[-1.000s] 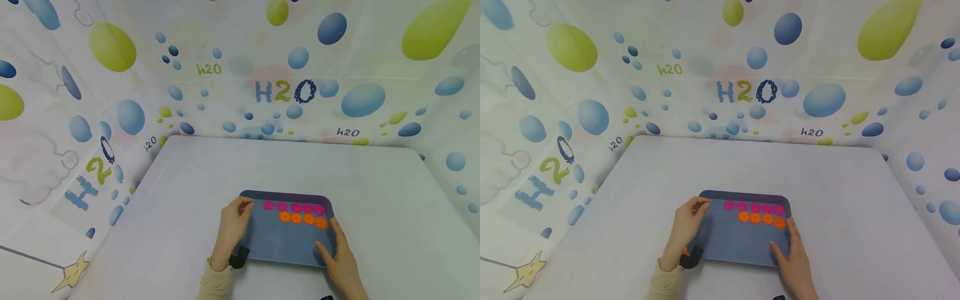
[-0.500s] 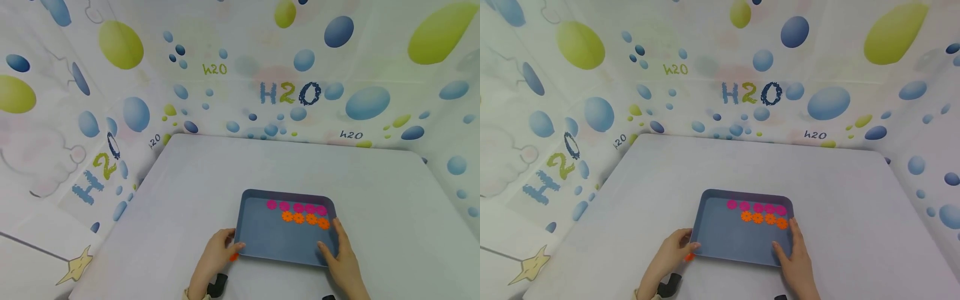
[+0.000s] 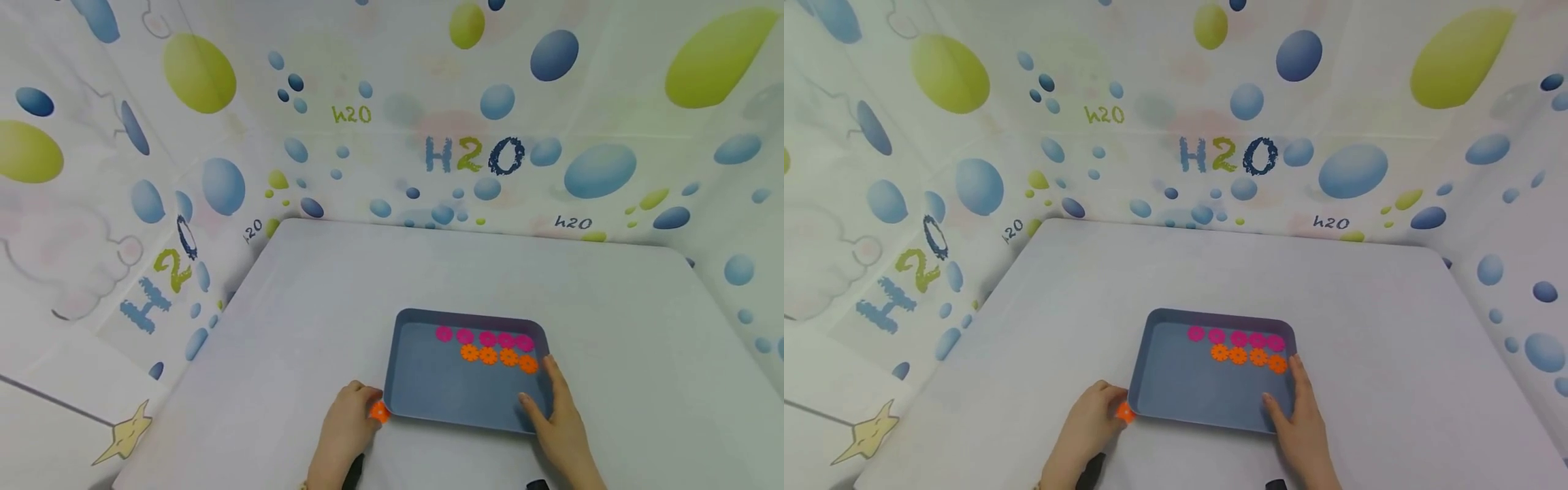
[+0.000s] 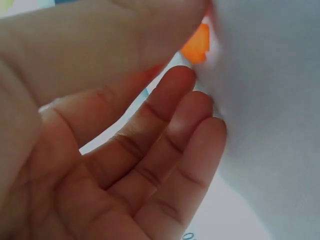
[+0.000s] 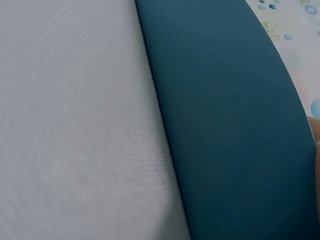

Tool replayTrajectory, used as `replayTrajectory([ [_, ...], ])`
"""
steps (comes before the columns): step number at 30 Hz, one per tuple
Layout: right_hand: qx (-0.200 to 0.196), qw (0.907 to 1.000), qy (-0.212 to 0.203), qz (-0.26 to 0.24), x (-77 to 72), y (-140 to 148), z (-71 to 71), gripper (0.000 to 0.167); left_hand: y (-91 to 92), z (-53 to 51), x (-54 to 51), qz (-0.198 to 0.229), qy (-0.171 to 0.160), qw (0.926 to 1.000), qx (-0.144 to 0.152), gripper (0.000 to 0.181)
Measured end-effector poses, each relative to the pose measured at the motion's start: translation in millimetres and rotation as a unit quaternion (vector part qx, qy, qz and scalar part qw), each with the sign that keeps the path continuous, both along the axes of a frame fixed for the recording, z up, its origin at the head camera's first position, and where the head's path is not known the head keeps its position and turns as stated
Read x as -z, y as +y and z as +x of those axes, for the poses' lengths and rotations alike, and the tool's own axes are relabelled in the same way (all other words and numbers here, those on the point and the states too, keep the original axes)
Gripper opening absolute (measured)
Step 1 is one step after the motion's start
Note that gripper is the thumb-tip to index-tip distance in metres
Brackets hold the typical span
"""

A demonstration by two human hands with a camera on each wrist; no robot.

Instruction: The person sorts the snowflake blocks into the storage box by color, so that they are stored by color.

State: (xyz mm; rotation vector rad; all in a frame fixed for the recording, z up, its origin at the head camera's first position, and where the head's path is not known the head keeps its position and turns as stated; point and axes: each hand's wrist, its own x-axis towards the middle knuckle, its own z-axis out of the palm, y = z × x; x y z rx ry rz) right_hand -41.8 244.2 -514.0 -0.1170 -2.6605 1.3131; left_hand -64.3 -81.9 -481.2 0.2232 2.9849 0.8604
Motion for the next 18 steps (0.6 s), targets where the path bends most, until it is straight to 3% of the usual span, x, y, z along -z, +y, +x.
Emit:
replayTrajectory([
  [5,-0.003,1.0,-0.001,-0.001,-2.0,0,0.6,0.081,3.3,-2.3,1.1,-0.005,0.002,0.9999,0.011,0.045],
  [12,-0.002,1.0,0.001,-0.001,-2.7,3,-0.2,0.081,11.0,-7.0,12.6,0.029,0.046,0.9982,0.026,0.036],
  [15,-0.005,0.9999,0.008,-0.004,-2.4,3,-0.3,0.081,8.5,-9.0,11.6,0.029,0.03,0.9987,0.031,0.038],
  [18,-0.011,0.9997,0.021,-0.007,-1.4,2,-1.2,0.077,4.4,-9.8,8.5,0.047,-0.012,0.9983,0.031,0.04],
])
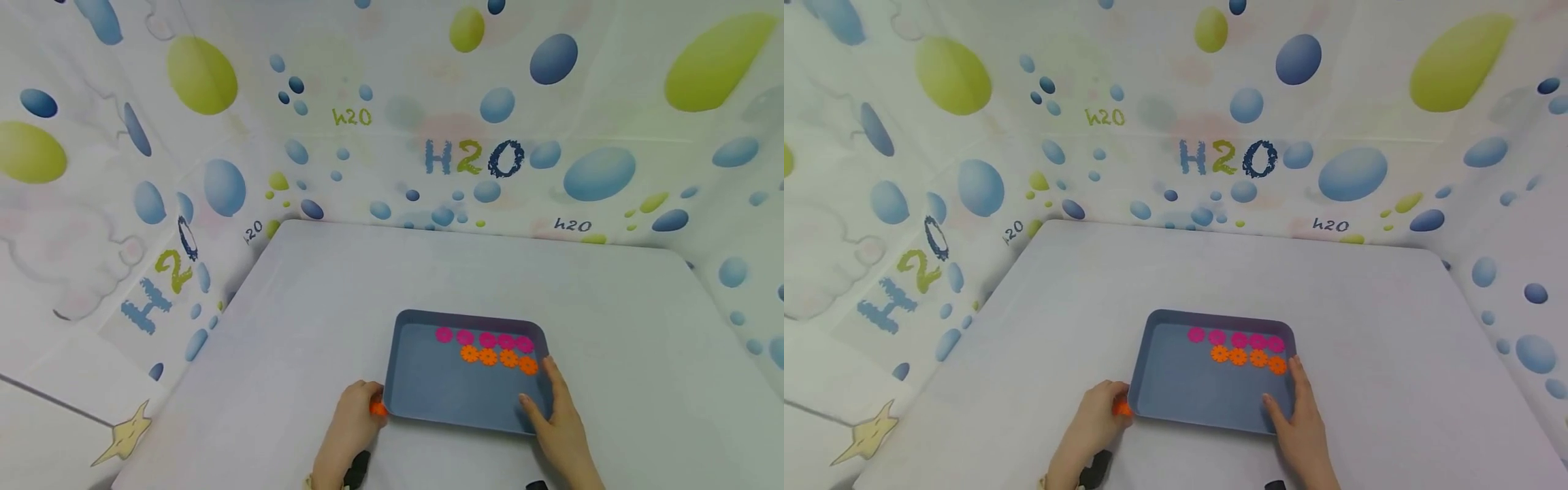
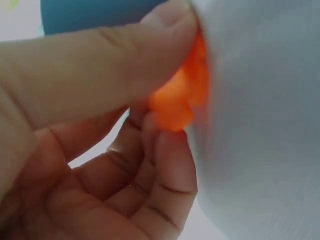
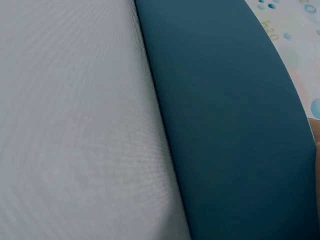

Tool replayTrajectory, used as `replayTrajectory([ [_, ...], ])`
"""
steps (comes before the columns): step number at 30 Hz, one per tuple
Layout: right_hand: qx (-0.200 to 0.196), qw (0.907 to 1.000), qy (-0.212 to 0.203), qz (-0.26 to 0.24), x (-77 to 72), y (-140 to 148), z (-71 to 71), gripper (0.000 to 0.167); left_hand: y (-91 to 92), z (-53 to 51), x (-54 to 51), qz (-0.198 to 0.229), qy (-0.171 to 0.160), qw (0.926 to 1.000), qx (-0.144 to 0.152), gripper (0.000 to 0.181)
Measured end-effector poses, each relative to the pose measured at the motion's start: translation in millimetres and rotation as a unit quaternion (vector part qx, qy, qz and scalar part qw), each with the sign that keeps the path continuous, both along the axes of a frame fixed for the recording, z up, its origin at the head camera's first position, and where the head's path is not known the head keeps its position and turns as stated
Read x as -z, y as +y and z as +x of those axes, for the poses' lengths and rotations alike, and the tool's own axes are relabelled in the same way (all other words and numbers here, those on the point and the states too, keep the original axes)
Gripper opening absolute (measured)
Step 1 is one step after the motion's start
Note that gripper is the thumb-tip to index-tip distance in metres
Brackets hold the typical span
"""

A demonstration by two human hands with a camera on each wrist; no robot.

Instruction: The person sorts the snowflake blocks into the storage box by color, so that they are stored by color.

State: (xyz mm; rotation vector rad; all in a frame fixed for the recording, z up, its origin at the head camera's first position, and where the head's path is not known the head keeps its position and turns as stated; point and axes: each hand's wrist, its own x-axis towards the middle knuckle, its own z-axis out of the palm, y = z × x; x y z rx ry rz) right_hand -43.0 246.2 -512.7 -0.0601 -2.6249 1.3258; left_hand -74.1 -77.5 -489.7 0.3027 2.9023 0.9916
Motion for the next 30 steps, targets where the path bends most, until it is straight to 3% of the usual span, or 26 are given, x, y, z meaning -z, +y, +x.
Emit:
replayTrajectory([
  [4,-0.004,0.9998,0.018,0.012,1.7,-1,-0.7,0.068,-4.6,2.7,-4.8,0.038,-0.065,0.9971,0.002,0.042],
  [7,0.001,0.9994,0.021,0.027,0.7,-2,-1.0,0.06,-8.6,5.6,-9.8,0.046,-0.092,0.9946,0.013,0.042],
  [11,0.004,0.9992,0.007,0.04,-0.7,-2,-0.8,0.055,-15.2,8.6,-17.2,0.01,-0.058,0.9981,0.019,0.035],
  [15,0.003,0.9989,0.004,0.046,-0.3,-2,-0.4,0.053,-18.9,4.5,-22.5,-0.019,0.015,0.9996,-0.015,0.024],
  [18,0.003,0.9987,0.01,0.051,-1.1,-2,-0.4,0.053,-17.5,-4.1,-27.8,-0.009,0.05,0.9977,-0.044,0.017],
  [23,0.002,0.9984,0.018,0.053,-0.8,-2,-0.3,0.053,-5.1,-21.1,-41.0,0.069,0.024,0.9953,-0.064,0.011],
  [25,0.004,0.9985,0.019,0.052,0.2,-2,-0.4,0.054,3.7,-29.9,-43.9,0.111,0.002,0.9923,-0.054,0.012],
  [30,0.005,0.9986,0.021,0.048,3.0,-3,-0.3,0.054,35.8,-57.8,-43.0,0.187,-0.042,0.9812,0.023,0.022],
])
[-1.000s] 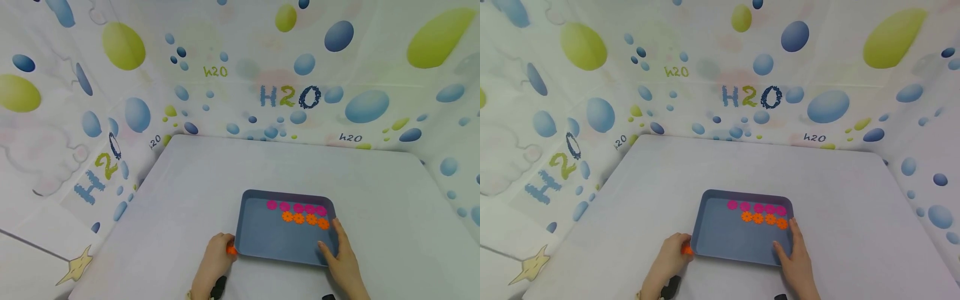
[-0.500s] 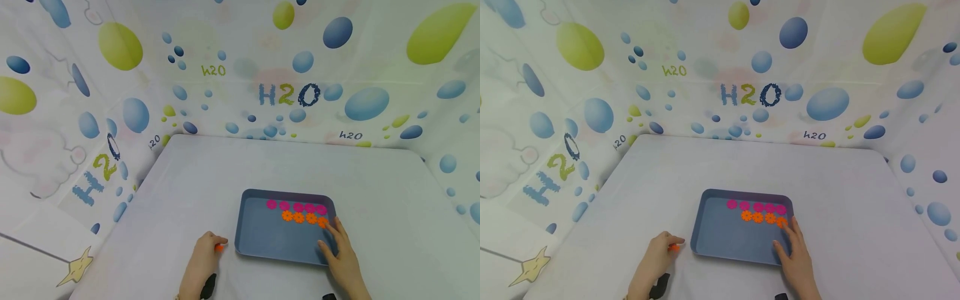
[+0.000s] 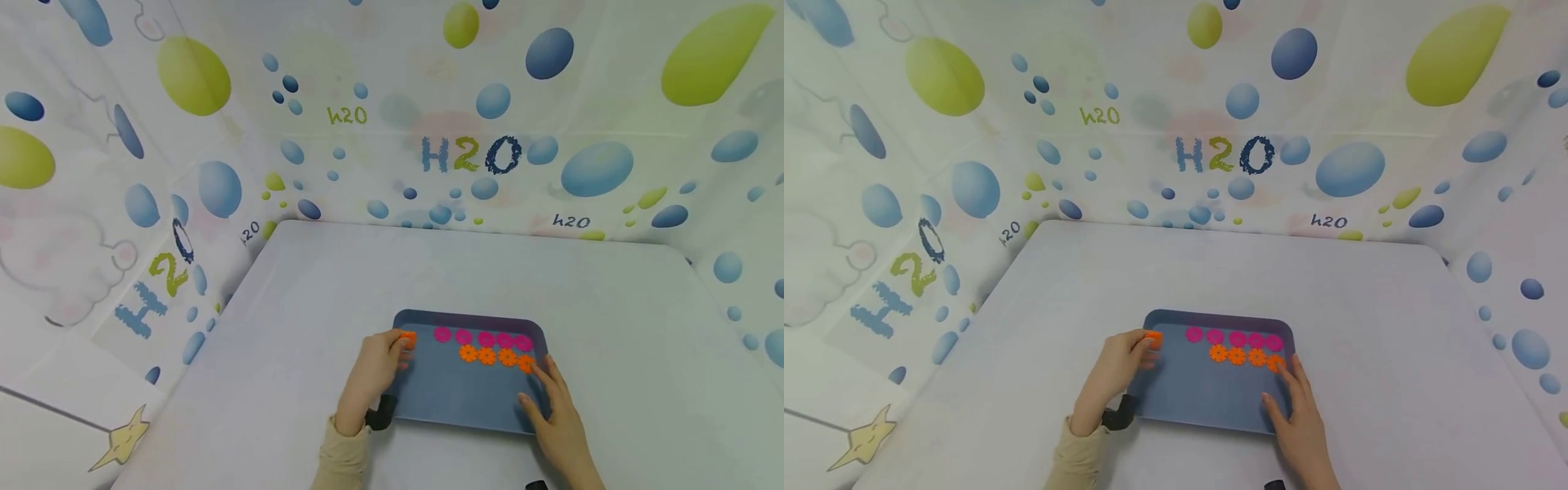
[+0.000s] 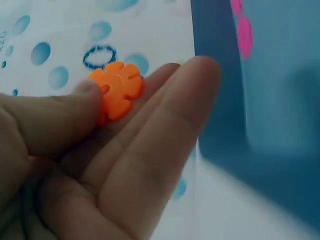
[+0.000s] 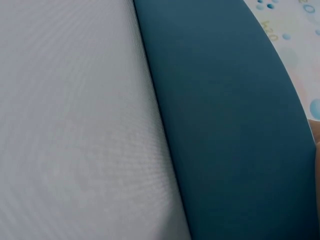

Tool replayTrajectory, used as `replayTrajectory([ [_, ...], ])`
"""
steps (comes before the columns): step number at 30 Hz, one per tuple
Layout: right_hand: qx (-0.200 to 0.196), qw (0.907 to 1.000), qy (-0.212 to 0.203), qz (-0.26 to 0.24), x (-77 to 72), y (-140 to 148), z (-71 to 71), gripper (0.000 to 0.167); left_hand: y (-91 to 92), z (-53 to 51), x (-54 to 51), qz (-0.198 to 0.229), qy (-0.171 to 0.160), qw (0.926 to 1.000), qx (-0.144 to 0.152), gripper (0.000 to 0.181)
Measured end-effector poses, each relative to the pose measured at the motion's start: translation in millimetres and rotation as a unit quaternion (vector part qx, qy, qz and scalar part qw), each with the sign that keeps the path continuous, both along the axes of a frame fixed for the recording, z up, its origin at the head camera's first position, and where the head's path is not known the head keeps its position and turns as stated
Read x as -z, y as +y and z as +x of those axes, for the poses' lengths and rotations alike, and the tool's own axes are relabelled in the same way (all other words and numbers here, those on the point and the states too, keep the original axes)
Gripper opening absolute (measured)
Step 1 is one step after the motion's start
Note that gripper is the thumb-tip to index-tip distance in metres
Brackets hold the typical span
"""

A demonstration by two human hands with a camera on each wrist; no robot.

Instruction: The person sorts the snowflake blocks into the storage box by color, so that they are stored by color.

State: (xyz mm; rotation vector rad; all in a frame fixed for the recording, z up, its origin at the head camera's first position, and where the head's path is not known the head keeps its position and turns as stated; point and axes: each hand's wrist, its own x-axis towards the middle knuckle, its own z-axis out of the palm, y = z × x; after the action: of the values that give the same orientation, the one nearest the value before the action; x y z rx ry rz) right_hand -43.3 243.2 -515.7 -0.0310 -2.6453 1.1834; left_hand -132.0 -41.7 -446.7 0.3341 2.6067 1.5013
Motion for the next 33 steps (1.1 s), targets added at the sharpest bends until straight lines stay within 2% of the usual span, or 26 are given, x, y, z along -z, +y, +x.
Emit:
replayTrajectory([
  [3,-0.002,0.9999,0.01,-0.002,1.4,-1,0.9,0.054,22.0,-14.4,4.9,0.003,-0.018,0.9995,0.026,0.024],
  [6,-0.005,0.9998,0.02,-0.007,2.4,-3,3.1,0.054,38.6,-22.8,13.4,-0.014,-0.04,0.9989,0.02,0.025],
  [11,-0.005,0.9997,0.018,-0.015,2.7,-6,8.5,0.055,49.5,-23.8,29.3,-0.062,-0.104,0.9926,-0.008,0.031],
  [13,-0.003,0.9997,0.017,-0.018,2.2,-7,10.5,0.055,50.1,-22.2,31.5,-0.083,-0.118,0.9895,-0.014,0.033],
  [16,-0.002,0.9996,0.02,-0.02,0.7,-7,12.4,0.055,50.3,-20.2,30.8,-0.111,-0.113,0.9872,-0.015,0.038],
  [22,-0.001,0.9998,0.012,-0.017,0.2,-10,11.7,0.055,47.7,-18.6,26.3,-0.133,-0.107,0.9852,-0.018,0.041],
  [29,-0.008,0.9997,0.006,-0.021,2.3,-11,8.4,0.056,44.2,-15.0,27.8,-0.193,-0.04,0.9802,-0.022,0.058],
  [33,-0.008,0.9997,0.0,-0.021,3.8,-10,7.4,0.057,35.9,-12.9,15.1,-0.176,0.001,0.9843,-0.008,0.056],
])
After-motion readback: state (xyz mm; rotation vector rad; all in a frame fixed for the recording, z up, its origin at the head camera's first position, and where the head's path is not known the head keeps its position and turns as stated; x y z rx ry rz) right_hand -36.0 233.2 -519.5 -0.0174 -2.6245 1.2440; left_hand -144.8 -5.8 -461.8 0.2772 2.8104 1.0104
